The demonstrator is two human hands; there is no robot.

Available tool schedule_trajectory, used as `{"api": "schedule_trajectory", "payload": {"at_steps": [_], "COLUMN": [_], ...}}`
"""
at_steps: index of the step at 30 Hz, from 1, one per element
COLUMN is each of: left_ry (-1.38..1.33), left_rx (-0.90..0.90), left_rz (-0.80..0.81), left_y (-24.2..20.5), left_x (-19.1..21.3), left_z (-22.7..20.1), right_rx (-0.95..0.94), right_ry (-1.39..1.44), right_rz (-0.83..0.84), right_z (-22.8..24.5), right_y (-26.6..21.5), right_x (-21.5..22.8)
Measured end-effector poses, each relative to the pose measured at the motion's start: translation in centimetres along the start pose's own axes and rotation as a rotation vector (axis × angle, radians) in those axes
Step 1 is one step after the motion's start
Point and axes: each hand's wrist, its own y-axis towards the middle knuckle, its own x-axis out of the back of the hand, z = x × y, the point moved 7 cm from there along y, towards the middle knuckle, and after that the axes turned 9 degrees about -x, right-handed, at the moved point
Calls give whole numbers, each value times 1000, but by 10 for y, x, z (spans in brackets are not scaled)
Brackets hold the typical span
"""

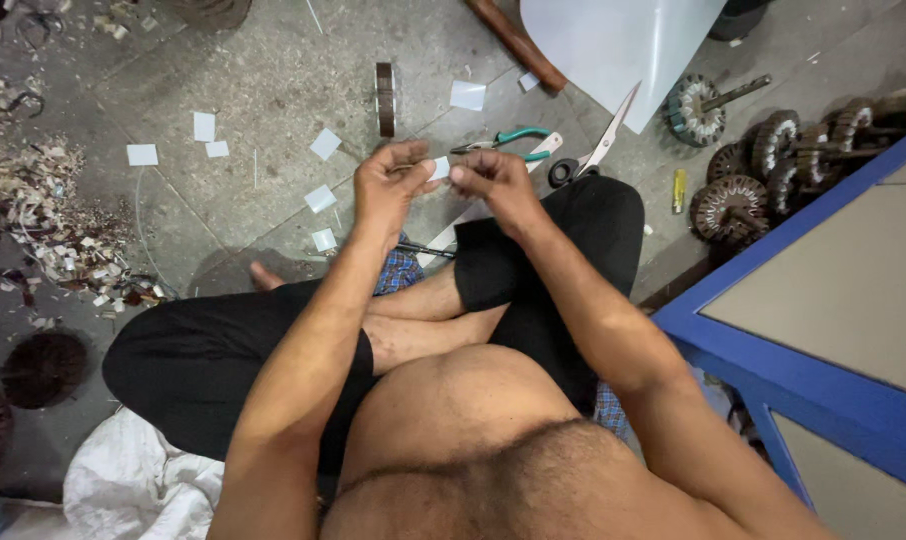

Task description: The person sits on the floor and repeatedly picks up small white rectangular pieces, folds them, and inserts them into a cylindrical metal component. The person handles the pieces one at a time and places the finished assembly back on the floor.

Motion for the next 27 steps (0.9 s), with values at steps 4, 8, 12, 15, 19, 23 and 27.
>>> {"api": "schedule_trajectory", "payload": {"at_steps": [4,8,12,15,19,23,27], "left_ry": [-42,-126,-160,-91,162,181,183], "left_rx": [-116,-191,-181,-147,-156,-89,71], "left_rz": [61,30,-33,-80,40,205,152], "left_y": [-27,-61,-88,-103,-111,-115,-112], "left_x": [-22,-35,-40,-37,-34,-37,-33], "left_z": [-57,-101,-119,-124,-132,-132,-121], "right_rx": [20,110,162,187,171,216,248], "right_ry": [217,246,263,304,181,-69,-207], "right_rz": [42,76,99,113,120,111,131], "right_z": [25,54,72,84,92,97,100], "right_y": [-42,-76,-95,-104,-112,-118,-120], "right_x": [-10,-27,-50,-62,-67,-73,-81]}}
